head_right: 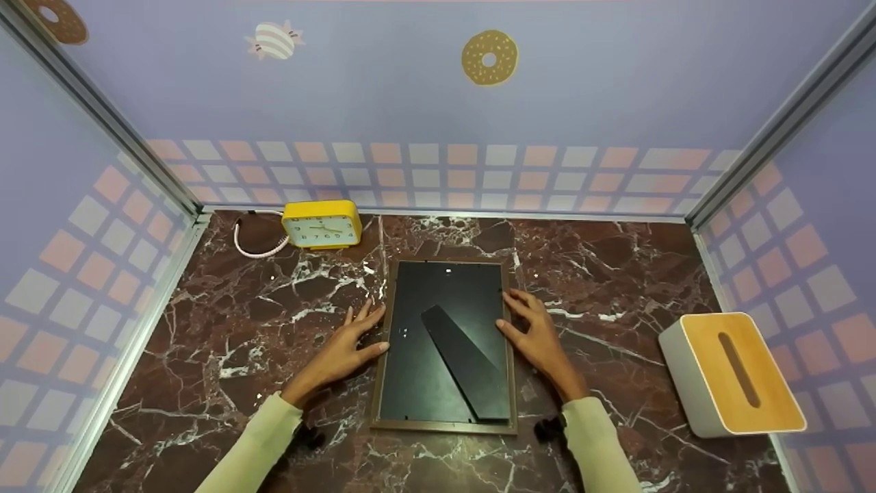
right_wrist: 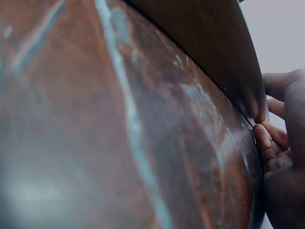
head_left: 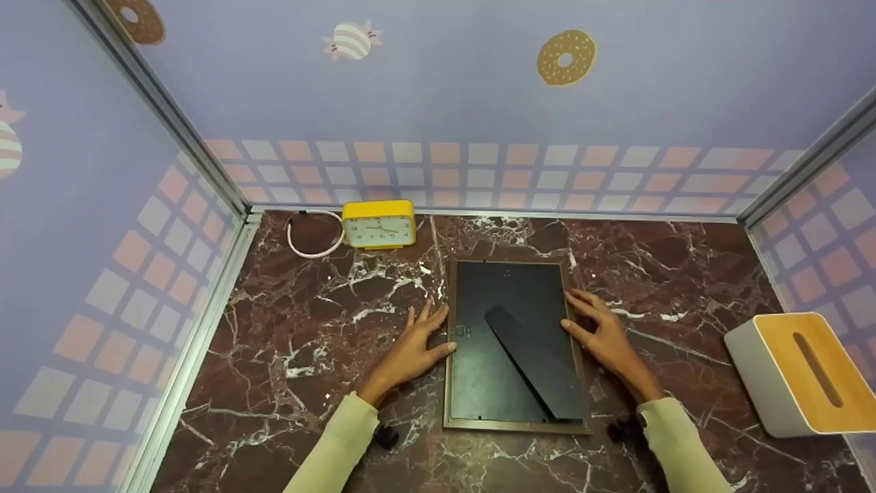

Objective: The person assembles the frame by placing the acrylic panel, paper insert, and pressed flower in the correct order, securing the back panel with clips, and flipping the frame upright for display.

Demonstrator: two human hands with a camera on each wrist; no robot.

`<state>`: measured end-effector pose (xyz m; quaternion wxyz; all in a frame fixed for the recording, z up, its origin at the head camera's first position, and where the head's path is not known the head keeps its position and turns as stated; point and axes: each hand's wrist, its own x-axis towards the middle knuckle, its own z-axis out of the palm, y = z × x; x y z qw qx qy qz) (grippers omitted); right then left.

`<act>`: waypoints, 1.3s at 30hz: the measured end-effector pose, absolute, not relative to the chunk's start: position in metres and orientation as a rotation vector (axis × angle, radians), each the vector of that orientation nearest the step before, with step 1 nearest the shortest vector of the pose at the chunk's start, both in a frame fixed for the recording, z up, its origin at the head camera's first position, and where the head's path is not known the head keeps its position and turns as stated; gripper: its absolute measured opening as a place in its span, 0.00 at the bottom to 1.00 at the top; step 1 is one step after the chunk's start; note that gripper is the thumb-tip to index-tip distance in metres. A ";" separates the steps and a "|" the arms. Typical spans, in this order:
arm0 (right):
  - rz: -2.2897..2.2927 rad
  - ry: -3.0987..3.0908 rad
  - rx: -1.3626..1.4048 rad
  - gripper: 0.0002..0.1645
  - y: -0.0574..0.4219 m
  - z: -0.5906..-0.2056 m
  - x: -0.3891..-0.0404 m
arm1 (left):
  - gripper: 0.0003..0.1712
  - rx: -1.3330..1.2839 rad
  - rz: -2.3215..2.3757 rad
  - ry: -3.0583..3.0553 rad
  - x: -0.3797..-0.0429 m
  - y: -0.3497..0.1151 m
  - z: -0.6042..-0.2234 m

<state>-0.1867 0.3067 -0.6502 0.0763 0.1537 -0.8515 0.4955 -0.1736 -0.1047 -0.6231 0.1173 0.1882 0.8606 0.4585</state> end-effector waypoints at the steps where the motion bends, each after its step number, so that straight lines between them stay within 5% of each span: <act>1: 1.488 -2.549 0.465 0.35 0.306 -0.650 -0.187 | 0.46 0.542 1.343 2.519 -0.173 -0.104 -0.623; 39: 1.460 -2.537 0.474 0.35 0.303 -0.650 -0.188 | 0.54 0.293 1.247 2.576 -0.179 -0.077 -0.596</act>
